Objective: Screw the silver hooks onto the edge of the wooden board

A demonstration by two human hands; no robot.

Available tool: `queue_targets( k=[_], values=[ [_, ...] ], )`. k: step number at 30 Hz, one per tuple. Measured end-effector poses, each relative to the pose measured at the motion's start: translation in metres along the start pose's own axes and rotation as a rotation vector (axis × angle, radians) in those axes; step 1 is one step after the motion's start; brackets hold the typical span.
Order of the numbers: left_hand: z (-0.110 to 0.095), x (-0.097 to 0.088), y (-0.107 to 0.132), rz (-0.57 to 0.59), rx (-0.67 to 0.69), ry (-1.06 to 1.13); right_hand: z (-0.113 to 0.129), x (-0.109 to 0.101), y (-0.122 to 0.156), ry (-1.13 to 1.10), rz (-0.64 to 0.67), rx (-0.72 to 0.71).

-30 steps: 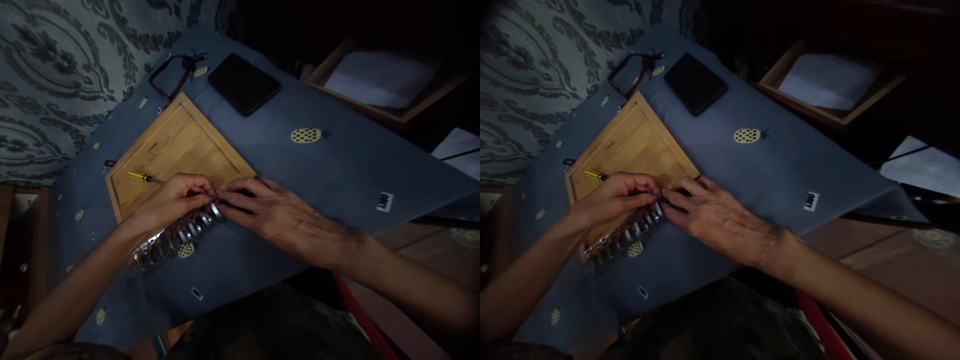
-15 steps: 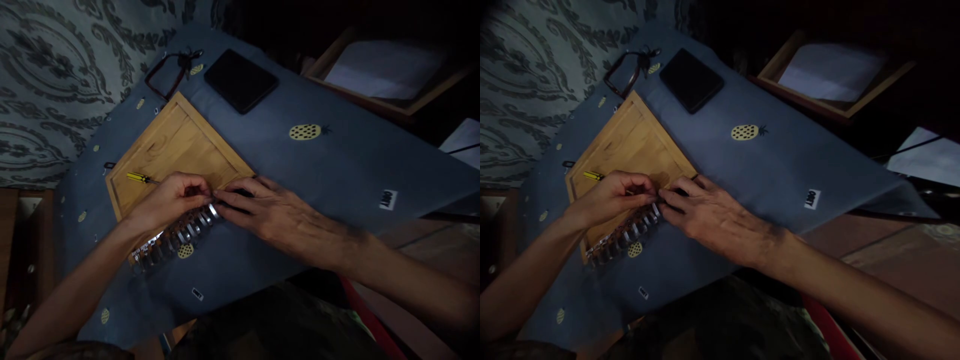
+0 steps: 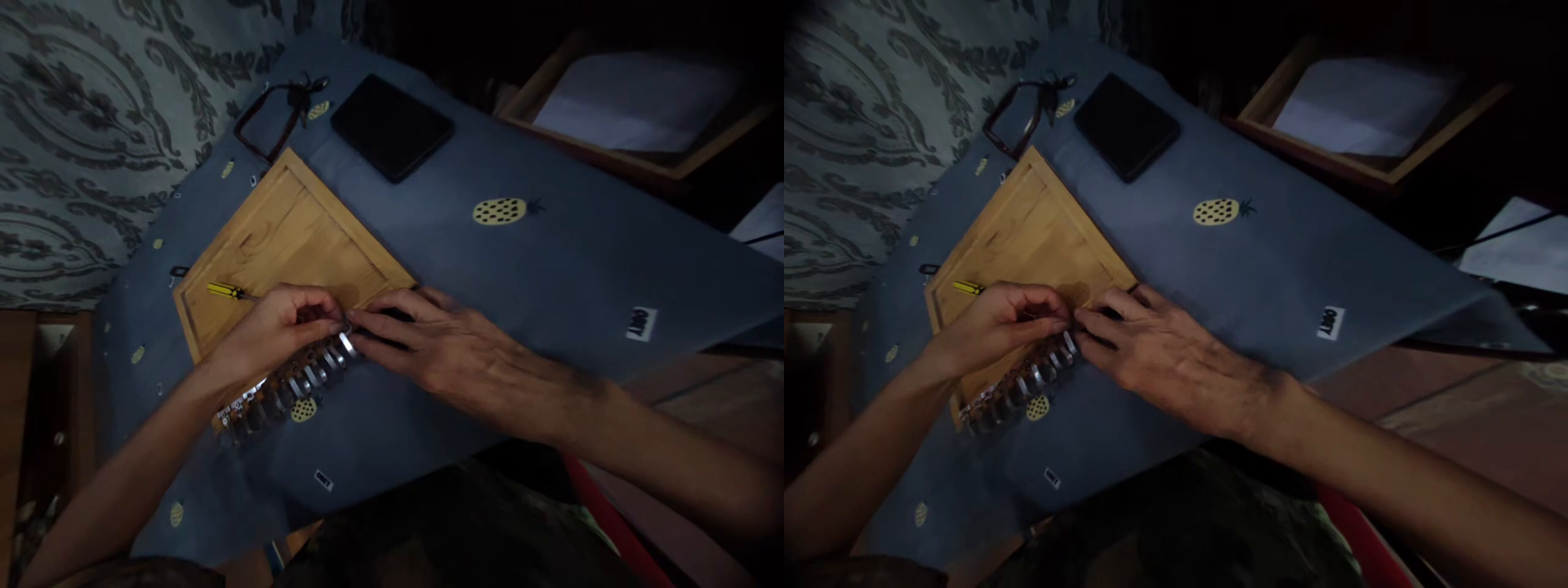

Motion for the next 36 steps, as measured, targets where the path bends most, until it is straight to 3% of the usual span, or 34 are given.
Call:
queue_targets(
  k=[12, 24, 30, 36],
  values=[
    [0.0, -0.006, -0.012, 0.141, 0.043, -0.048, 0.001, -0.002, -0.001, 0.02, 0.01, 0.004],
    [0.006, -0.007, -0.009, 0.118, 0.043, -0.003, 0.0, -0.002, -0.002, -0.013, 0.014, -0.007],
    [0.008, -0.01, -0.005, 0.057, 0.031, -0.013, 0.0, -0.004, -0.002, -0.018, 0.024, -0.006],
    [0.013, -0.029, 0.01, -0.151, 0.089, -0.071, 0.0, -0.004, -0.002, -0.05, 0.03, 0.001]
  ],
)
Point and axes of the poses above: each hand's wrist, its own y-axis away from the middle knuckle, its own x-axis out of the palm, z = x × y, the point moved 2 cm from there along -y, towards the middle knuckle, and after that the axes turned 7 degrees about -x, right-handed, at the moved point
